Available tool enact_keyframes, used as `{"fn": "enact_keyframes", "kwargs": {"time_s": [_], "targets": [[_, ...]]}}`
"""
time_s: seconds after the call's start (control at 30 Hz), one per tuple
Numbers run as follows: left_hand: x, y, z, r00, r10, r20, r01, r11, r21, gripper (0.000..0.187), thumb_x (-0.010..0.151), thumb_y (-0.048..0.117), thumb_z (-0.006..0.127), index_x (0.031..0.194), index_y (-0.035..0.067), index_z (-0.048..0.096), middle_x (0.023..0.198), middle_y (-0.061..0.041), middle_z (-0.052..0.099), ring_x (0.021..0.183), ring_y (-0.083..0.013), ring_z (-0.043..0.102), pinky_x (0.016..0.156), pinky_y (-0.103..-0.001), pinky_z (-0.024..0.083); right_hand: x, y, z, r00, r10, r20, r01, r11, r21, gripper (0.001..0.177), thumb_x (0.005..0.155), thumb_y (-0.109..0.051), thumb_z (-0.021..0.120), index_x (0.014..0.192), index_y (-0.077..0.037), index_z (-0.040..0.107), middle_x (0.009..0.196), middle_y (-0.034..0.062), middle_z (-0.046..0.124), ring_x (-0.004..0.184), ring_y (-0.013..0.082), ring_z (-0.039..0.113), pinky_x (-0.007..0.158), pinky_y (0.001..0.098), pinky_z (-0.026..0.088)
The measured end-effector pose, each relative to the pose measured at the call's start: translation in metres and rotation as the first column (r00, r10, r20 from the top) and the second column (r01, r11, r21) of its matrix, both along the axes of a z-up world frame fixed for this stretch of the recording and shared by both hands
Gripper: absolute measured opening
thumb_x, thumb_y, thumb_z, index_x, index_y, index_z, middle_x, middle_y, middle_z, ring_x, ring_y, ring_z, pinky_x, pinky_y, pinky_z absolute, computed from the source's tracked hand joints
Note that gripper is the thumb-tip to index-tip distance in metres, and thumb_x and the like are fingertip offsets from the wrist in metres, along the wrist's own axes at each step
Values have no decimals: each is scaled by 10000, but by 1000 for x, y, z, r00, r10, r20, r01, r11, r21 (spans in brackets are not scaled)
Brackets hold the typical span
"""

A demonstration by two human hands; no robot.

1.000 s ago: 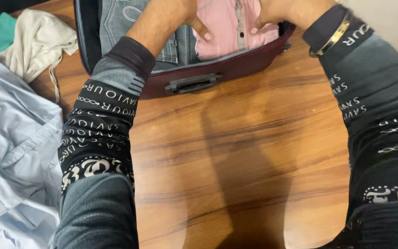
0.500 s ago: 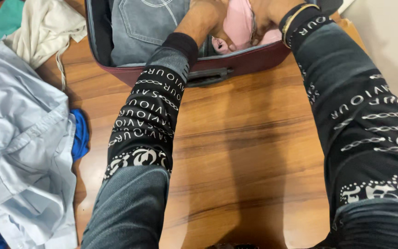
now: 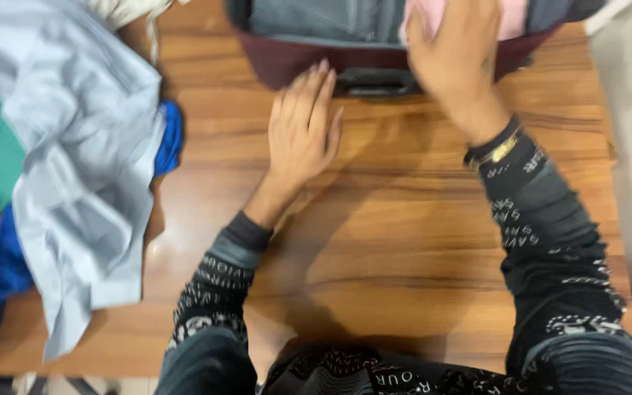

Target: The person folds a pink collared shirt and places it in a suitcase, then spreads out a light blue shirt on a table and begins fastening the buttons.

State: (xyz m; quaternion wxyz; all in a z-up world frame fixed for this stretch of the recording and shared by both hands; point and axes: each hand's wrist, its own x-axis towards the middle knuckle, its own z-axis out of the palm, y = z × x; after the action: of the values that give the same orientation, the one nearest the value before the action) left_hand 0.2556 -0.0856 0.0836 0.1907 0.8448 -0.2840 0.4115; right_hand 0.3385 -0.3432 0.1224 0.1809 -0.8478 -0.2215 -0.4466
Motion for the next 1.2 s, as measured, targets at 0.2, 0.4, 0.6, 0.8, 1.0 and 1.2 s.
{"fn": "enact_keyframes", "kwargs": {"time_s": [0.2,0.4,0.6,0.8,1.0,1.2], "targets": [[-94,92,-71,953,277,-123,-277,961,23,428,979,170,676,1351,-26,600,1347,-177,615,1120,-329,600,933,-446,468,-91,156,-10,841,456,-290,-452,888,87,405,934,-80,765,1298,-16,598,1175,162,671,1074,347,670,923,446,543],[-120,166,-97,828,517,-217,-533,846,-22,414,936,205,702,1293,12,621,1277,-168,638,1082,-358,582,936,-497,446,-108,264,-96,571,655,-494,-565,751,342,334,911,-61,751,1228,-26,652,1121,155,720,949,257,745,817,361,614],[-121,207,-78,453,891,-3,-883,448,-141,589,855,205,672,1422,95,554,1417,-189,576,1291,-337,518,1035,-514,374,-111,322,-144,505,622,-598,-493,777,391,286,889,-91,785,1152,-34,688,1035,123,756,896,211,767,796,332,609],[-102,252,-114,416,844,-338,-900,436,-19,293,889,83,659,1181,103,677,1031,-105,691,1067,-316,623,1031,-529,418,-119,316,-163,497,665,-558,-485,746,456,231,914,-110,764,1126,-43,700,1059,110,747,947,185,751,797,322,613],[-103,181,-116,837,377,-397,-541,680,-495,261,815,-25,560,1057,1,656,978,-248,670,912,-471,636,789,-534,501,-111,274,-158,55,880,-471,-97,475,875,364,1024,-300,677,1244,-9,674,1126,76,743,992,168,704,846,298,556],[-161,12,-115,779,-340,-527,31,860,-509,193,843,21,603,1029,29,650,1011,-218,682,979,-450,646,858,-521,512,-125,182,-101,-135,847,-515,132,530,837,600,961,-354,687,1376,60,557,1268,138,664,1139,180,631,969,320,518]]}}
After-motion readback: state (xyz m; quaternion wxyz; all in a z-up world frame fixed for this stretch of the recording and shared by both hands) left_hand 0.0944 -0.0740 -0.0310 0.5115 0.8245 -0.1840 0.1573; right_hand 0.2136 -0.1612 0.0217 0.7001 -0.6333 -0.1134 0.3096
